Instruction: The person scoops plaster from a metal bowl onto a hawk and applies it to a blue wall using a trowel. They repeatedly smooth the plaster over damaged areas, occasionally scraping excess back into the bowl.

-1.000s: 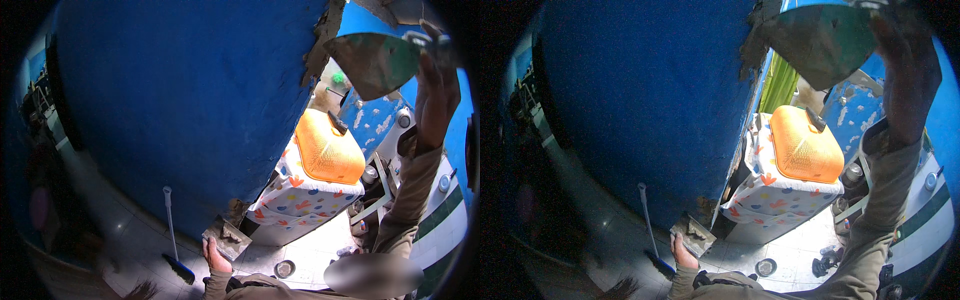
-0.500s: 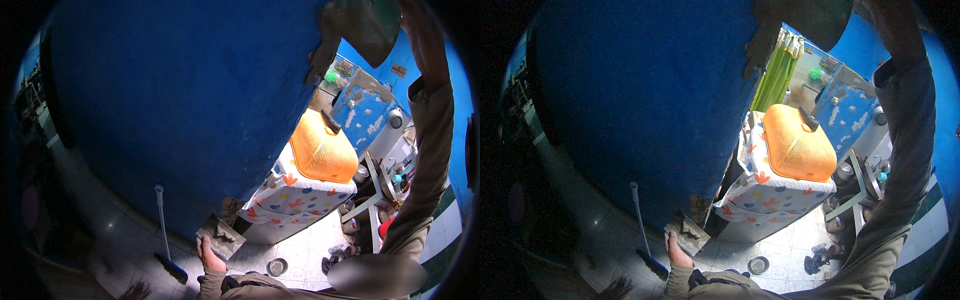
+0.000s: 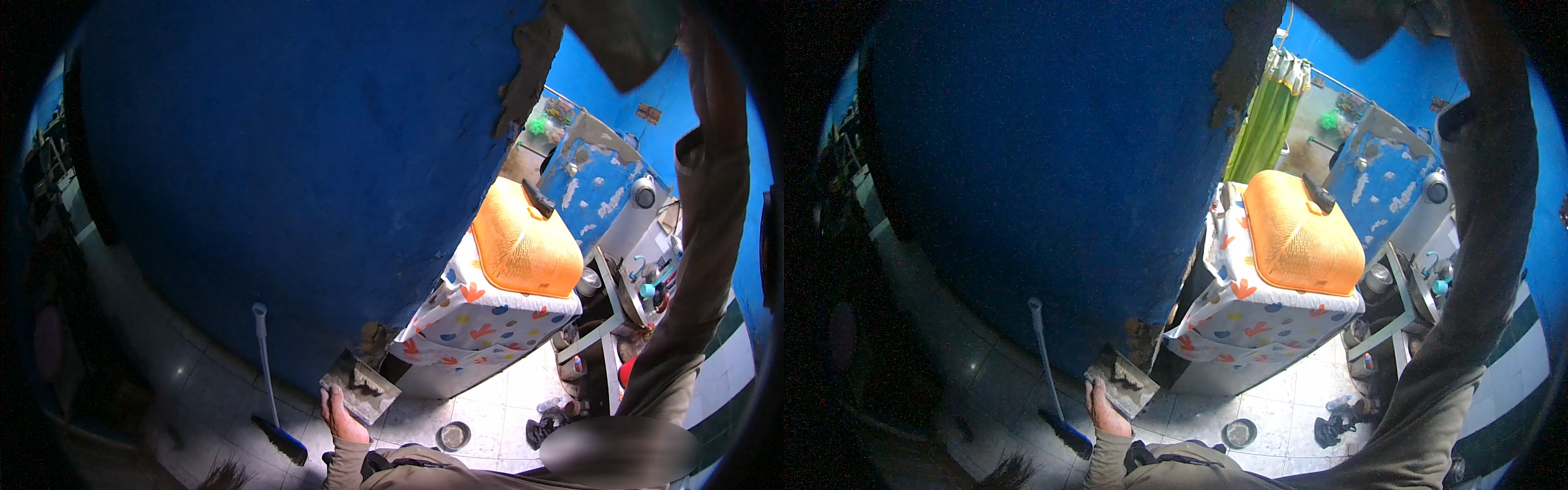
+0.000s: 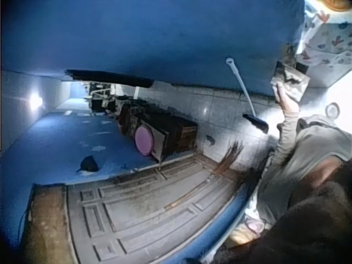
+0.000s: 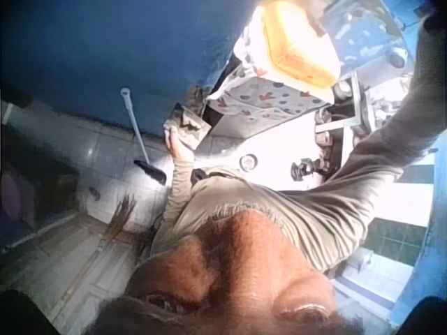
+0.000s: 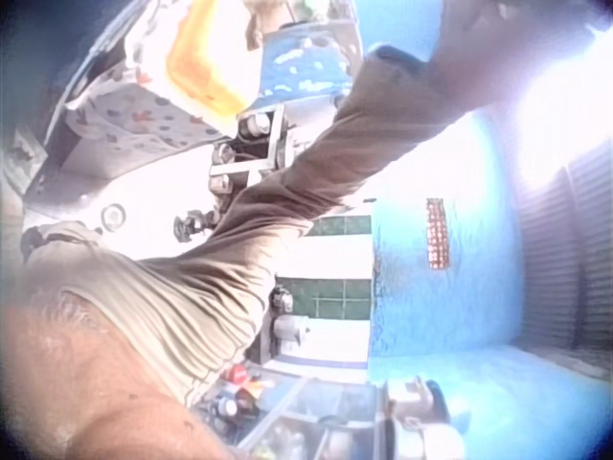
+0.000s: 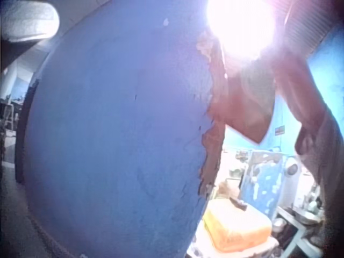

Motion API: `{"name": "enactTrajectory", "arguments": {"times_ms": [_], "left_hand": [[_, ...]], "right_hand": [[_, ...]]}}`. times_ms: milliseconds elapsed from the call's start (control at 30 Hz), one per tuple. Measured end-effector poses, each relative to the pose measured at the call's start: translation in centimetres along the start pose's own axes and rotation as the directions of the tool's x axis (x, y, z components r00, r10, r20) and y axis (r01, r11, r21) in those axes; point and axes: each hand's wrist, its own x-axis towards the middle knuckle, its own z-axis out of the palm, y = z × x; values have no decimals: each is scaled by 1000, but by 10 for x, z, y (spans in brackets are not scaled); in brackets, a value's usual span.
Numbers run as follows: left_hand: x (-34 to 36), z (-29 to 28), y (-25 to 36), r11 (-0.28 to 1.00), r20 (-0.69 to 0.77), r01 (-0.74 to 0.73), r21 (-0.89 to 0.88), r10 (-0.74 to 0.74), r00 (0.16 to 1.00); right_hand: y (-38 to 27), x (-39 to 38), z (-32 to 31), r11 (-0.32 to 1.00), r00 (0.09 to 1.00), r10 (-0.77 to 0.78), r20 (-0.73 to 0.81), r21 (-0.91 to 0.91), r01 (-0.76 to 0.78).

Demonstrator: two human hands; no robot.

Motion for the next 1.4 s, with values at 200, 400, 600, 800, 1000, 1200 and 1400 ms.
{"name": "enactTrajectory", "arguments": {"times_ms": [200,400,600,800,1000,1200,1400], "left_hand": [[2,-8,1,999,-27,-11,46,12,1000],[-2,3,0,997,-65,44,62,-40,997],[2,-8,-2,998,-49,25,51,-22,999],[1,-1,-13,999,34,34,27,-35,999],[2,-12,-9,999,23,8,52,-10,1000],[1,-15,-12,998,-32,-6,60,8,999],[2,-24,-12,1000,-36,-3,26,4,999]], "right_hand": [[-30,-45,29,990,999,-23,47,138,16],[-55,-50,57,949,991,-98,92,309,65],[-44,-33,48,997,997,30,73,74,-35],[-61,4,17,1000,953,18,302,-15,-14],[-41,2,24,1000,983,5,186,-25,-1],[-32,7,23,999,991,-12,130,-43,18],[-23,12,20,998,996,-38,82,-42,41]]}}
